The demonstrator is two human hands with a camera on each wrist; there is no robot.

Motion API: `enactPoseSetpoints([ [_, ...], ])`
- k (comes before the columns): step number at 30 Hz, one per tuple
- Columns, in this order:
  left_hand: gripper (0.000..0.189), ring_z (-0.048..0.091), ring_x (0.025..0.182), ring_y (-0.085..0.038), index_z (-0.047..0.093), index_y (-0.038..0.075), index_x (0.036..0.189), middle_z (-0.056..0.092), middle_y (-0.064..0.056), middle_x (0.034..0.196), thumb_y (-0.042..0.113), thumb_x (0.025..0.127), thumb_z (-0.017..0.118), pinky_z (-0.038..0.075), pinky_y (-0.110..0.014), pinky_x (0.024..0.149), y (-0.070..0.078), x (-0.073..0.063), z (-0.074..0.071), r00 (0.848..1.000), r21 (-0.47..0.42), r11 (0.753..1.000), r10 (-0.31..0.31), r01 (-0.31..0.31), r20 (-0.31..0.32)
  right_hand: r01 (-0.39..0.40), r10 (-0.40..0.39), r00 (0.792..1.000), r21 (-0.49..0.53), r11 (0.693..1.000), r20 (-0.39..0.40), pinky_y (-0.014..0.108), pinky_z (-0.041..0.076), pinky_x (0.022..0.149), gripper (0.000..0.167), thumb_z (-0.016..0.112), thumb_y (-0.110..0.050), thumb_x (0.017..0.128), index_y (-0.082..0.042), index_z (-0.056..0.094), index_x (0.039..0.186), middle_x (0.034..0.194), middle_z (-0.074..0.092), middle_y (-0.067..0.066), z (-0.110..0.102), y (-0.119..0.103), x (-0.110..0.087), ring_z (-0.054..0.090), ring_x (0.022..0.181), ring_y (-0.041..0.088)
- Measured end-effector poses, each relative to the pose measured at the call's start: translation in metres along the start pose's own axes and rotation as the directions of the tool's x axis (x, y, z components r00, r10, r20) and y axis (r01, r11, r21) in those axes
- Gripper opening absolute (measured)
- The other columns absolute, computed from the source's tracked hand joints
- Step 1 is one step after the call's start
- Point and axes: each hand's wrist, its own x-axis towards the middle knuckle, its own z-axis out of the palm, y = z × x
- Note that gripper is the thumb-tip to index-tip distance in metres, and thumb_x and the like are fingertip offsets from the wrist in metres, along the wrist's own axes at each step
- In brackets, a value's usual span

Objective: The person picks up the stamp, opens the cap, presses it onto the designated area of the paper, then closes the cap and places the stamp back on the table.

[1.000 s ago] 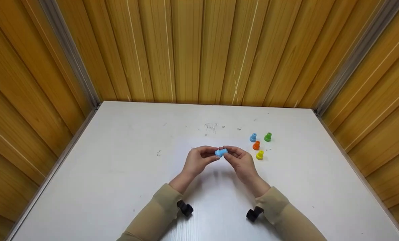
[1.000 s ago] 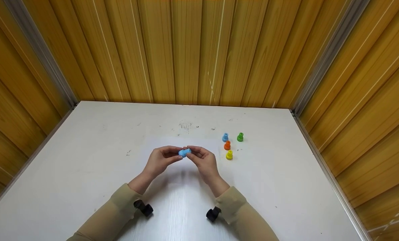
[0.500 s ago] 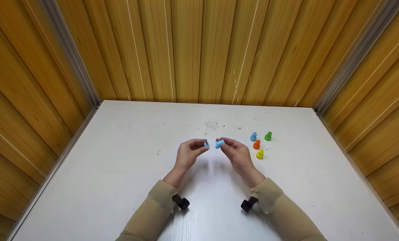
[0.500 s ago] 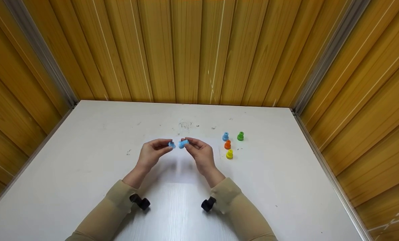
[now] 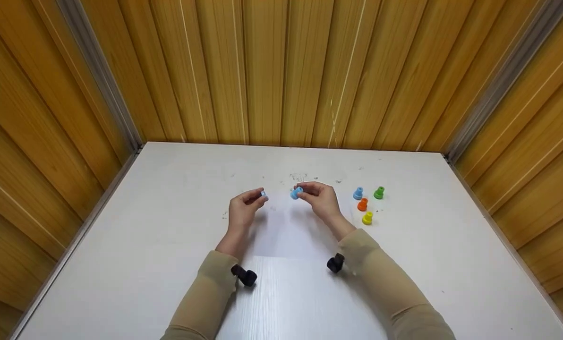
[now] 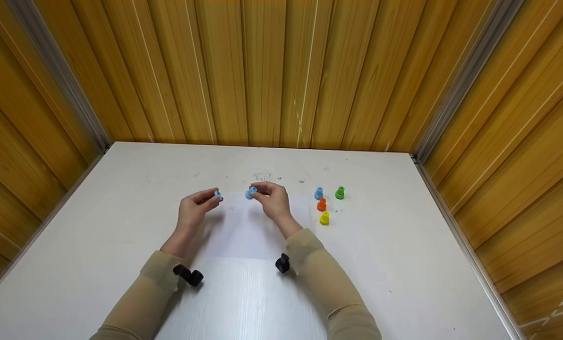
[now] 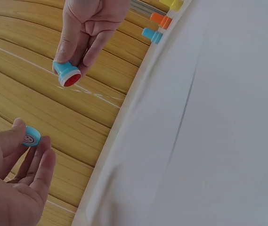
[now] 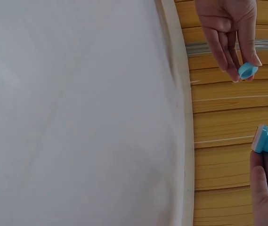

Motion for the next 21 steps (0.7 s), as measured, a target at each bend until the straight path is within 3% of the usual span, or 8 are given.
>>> enactPoseSetpoints([
  [9,0.03,0.076,0.102,-0.025,0.072,-0.005,0.122,0.074,-0.023,0.117,0.002,0.093,0.074,0.064,-0.027,0.086,-0.006,0.001,-0.001,0.998,0.058,0.997,-0.054,0.055,-0.019,-0.054,0.065,0.997,-0.194,0.979,0.049,0.027,0.06,0.087,0.021,0.076,0.0,0.09,-0.003,0.078,0.11,0.111,0.079,0.015,0.016,0.014,0.016,0.073,0.101,0.022],
  [13,0.029,0.075,0.101,-0.025,0.073,-0.003,0.122,0.074,-0.021,0.117,0.003,0.093,0.074,0.064,-0.028,0.086,-0.005,0.0,0.001,0.997,0.082,0.994,-0.073,0.075,-0.027,-0.093,0.113,0.991,-0.23,0.969,0.077,0.025,0.06,0.083,0.021,0.076,0.0,0.09,-0.001,0.078,0.11,0.111,0.078,0.016,0.021,0.017,0.017,0.073,0.1,0.021],
  [21,0.031,0.073,0.105,-0.025,0.073,0.0,0.123,0.075,-0.017,0.118,0.005,0.092,0.076,0.064,-0.029,0.088,-0.004,-0.001,0.002,0.995,0.133,0.986,-0.097,0.098,-0.015,-0.134,0.17,0.979,-0.271,0.953,0.114,0.028,0.06,0.088,0.02,0.077,0.001,0.088,-0.004,0.079,0.107,0.11,0.078,0.013,0.028,0.018,0.02,0.071,0.1,0.02],
])
